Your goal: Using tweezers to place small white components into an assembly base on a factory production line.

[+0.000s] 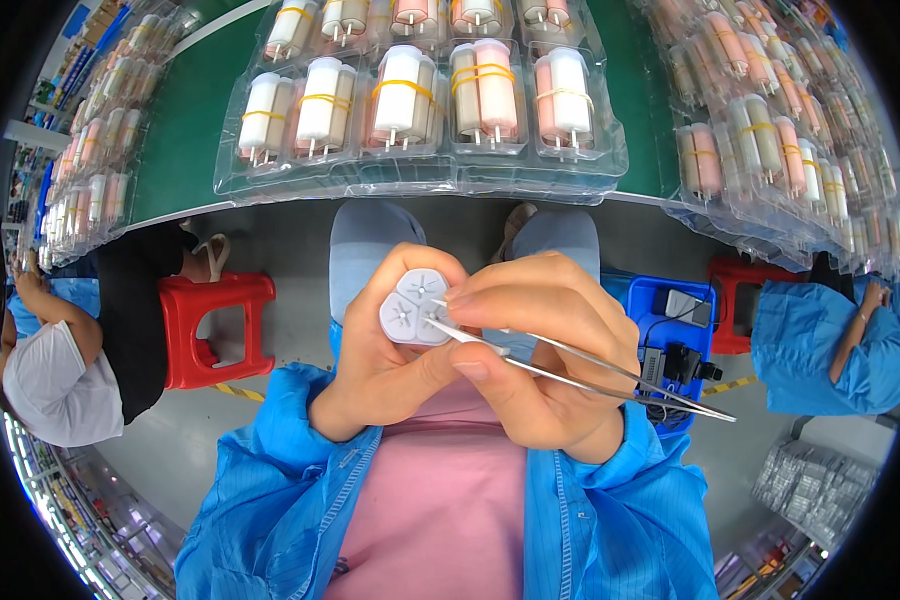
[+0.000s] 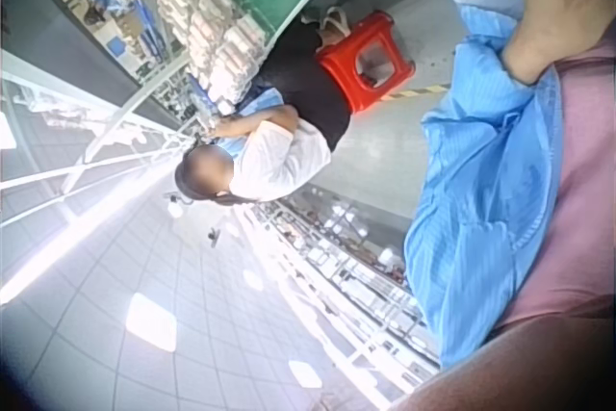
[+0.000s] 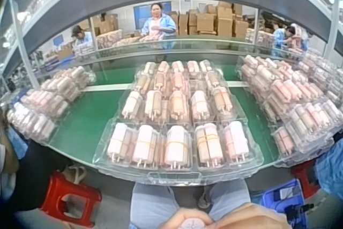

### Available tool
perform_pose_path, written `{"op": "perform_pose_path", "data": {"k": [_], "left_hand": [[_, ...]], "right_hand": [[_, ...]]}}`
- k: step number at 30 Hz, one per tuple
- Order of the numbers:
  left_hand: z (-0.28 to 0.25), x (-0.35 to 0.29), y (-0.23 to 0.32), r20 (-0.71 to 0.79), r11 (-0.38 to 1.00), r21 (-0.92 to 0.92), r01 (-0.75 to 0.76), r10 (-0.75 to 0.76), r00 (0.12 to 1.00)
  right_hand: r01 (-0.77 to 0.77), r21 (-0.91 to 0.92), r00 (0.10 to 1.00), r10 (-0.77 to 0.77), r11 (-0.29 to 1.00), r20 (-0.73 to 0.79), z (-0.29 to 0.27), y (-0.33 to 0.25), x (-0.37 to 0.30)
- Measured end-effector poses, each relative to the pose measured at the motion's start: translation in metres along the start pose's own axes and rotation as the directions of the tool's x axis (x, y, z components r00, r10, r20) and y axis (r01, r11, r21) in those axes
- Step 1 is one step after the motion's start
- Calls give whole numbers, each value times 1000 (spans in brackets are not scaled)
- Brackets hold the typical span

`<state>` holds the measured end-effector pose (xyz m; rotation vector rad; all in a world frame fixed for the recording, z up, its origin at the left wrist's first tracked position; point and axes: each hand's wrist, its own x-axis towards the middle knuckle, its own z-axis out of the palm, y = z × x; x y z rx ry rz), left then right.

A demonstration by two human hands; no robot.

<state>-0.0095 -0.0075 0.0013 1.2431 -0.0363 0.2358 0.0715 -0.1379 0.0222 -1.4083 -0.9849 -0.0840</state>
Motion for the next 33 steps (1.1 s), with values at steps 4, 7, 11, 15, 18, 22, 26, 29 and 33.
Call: {"op": "perform_pose_path", "data": {"k": [4, 7, 11, 15, 18, 22, 26, 29, 33], "left_hand": [[0, 1, -1, -8, 999, 42, -32, 32, 999], [3, 2, -2, -49, 999, 37, -16, 18, 999], [2, 2, -1, -78, 993, 116, -1, 11, 997], [0, 2, -2, -56, 972, 227, -59, 74, 996], [0, 3, -1, -40, 946, 303, -116, 134, 990], [-4, 1, -6, -24, 923, 360, -137, 156, 987], [-3, 1, -9, -36, 909, 379, -171, 199, 979], [-2, 2, -12, -38, 881, 429, -199, 237, 971], [-3, 5, -3, -20, 846, 510, -159, 196, 980]], "right_hand": [[-45, 2, 999, 45, 999, -17, 0, 0, -1], [-80, 37, 993, 83, 996, -78, 3, 0, -2], [-97, 89, 986, 108, 991, -125, 4, 1, -4], [-122, 91, 985, 132, 988, -112, 3, 0, -4], [-120, 103, 984, 132, 987, -119, 2, 1, -5], [-111, 135, 982, 130, 985, -137, 2, 5, -5], [-115, 154, 981, 137, 981, -136, 2, 6, -5], [-110, 173, 980, 136, 979, -143, 2, 7, -4], [-147, 155, 977, 168, 977, -134, 1, 8, -4]]}}
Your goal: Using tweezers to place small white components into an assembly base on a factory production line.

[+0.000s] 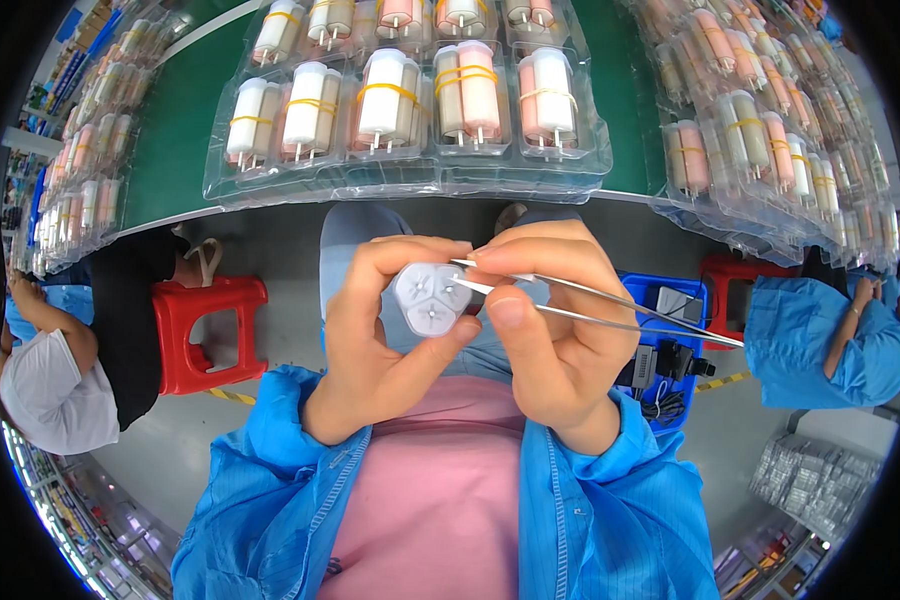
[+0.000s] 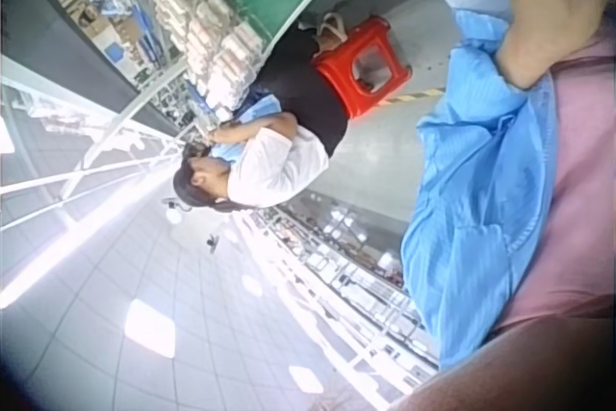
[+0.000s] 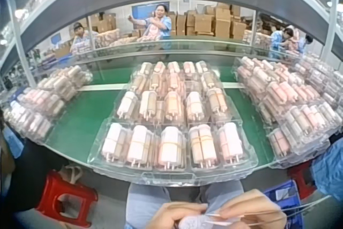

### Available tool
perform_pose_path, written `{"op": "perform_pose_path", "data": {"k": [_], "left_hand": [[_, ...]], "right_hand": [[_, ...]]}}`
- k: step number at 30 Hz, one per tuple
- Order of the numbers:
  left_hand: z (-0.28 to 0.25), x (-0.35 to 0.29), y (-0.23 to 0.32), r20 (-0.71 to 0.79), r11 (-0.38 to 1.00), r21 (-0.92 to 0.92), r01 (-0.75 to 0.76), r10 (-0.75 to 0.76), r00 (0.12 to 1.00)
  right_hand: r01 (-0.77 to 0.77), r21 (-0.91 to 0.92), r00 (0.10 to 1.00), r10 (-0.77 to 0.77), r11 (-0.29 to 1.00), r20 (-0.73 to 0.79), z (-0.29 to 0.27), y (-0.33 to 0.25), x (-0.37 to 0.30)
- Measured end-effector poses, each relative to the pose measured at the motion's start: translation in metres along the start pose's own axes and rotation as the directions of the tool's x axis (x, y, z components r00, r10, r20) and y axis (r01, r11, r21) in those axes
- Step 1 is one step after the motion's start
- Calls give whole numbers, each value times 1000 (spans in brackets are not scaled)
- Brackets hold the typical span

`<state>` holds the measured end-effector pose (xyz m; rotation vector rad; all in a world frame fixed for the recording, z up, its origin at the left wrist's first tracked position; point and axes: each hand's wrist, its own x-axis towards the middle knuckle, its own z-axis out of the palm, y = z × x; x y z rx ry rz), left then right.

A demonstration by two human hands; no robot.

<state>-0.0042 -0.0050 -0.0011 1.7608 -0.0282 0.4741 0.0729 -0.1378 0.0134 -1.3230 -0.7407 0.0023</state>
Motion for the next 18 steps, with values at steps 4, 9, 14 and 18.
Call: {"op": "perform_pose_path", "data": {"k": [4, 9, 14, 18], "left_hand": [[17, -5, -14, -118, 959, -282, 11, -46, 992], [10, -5, -4, -107, 981, -129, 142, -156, 982], [10, -2, -5, -125, 999, 30, 28, -24, 992], [6, -3, -11, -115, 985, 159, -60, 79, 990]], "right_hand": [[-21, -30, 998, 23, 999, 60, 2, -3, 1], [27, -84, 997, -20, 996, 81, 0, -7, 3], [-13, -97, 985, 29, 995, 167, 3, -14, 2], [15, -129, 979, 12, 992, 202, 4, -12, 4]]}}
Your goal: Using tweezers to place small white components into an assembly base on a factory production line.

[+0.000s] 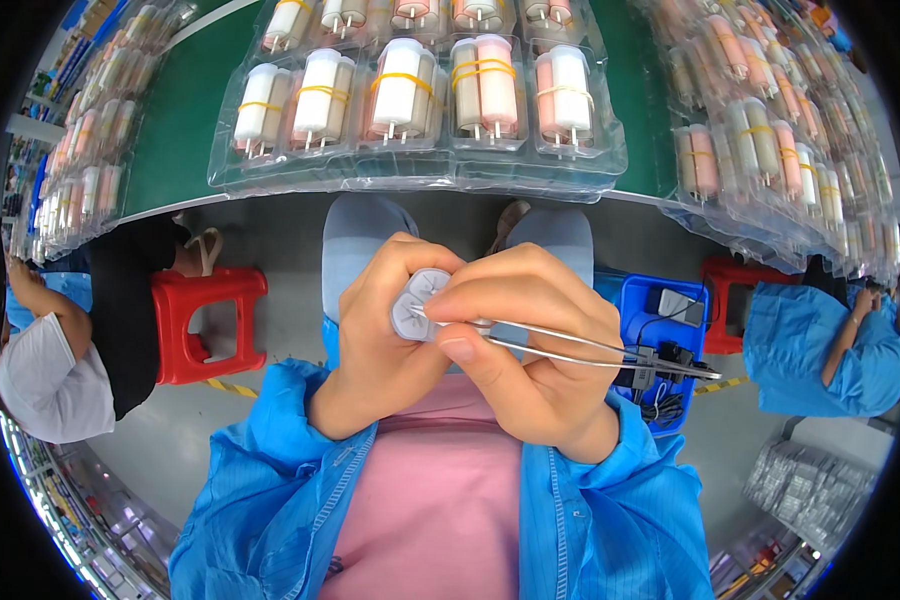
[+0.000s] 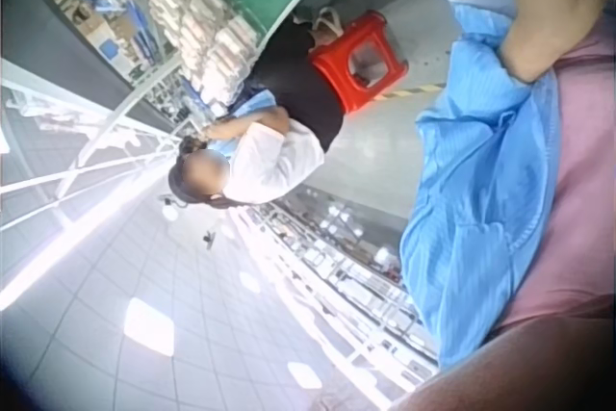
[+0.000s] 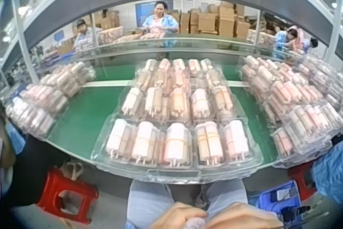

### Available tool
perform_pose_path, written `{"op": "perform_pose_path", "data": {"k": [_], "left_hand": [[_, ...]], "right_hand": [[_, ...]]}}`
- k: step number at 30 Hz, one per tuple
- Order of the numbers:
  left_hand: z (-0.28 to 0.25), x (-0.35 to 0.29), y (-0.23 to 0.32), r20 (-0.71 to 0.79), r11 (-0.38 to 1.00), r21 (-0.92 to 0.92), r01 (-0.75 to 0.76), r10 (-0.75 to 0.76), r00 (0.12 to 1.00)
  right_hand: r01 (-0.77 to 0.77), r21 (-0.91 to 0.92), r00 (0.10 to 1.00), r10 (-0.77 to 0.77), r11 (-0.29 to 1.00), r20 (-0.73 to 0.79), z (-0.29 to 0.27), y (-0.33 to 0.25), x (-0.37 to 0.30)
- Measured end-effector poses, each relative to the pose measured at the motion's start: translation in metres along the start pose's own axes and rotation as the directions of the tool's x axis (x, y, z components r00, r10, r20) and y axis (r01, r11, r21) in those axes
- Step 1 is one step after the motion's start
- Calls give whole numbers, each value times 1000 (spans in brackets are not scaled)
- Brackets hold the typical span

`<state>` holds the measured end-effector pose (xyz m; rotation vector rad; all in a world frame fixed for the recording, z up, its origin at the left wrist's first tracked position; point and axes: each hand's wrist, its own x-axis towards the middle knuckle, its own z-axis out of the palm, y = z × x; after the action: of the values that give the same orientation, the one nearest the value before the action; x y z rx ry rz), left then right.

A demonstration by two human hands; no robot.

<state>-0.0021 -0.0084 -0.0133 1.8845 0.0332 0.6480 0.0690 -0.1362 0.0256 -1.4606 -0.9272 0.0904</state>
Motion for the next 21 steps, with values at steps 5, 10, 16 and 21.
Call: {"op": "perform_pose_path", "data": {"k": [5, 10, 16, 21], "left_hand": [[-1, 1, 0, -7, 1000, 26, -11, 11, 1000], [0, 1, 0, -24, 999, 38, -31, 32, 999], [0, 1, 0, -35, 997, 44, -56, 58, 998], [0, 1, 0, -35, 997, 45, -58, 60, 998]], "right_hand": [[29, -37, 1000, -29, 999, 12, 1, 0, 2], [38, -58, 999, -37, 998, 13, 2, 0, 3], [36, -62, 999, -35, 997, 15, 2, 0, 4], [20, -63, 1000, -20, 998, 9, 2, -1, 3]]}}
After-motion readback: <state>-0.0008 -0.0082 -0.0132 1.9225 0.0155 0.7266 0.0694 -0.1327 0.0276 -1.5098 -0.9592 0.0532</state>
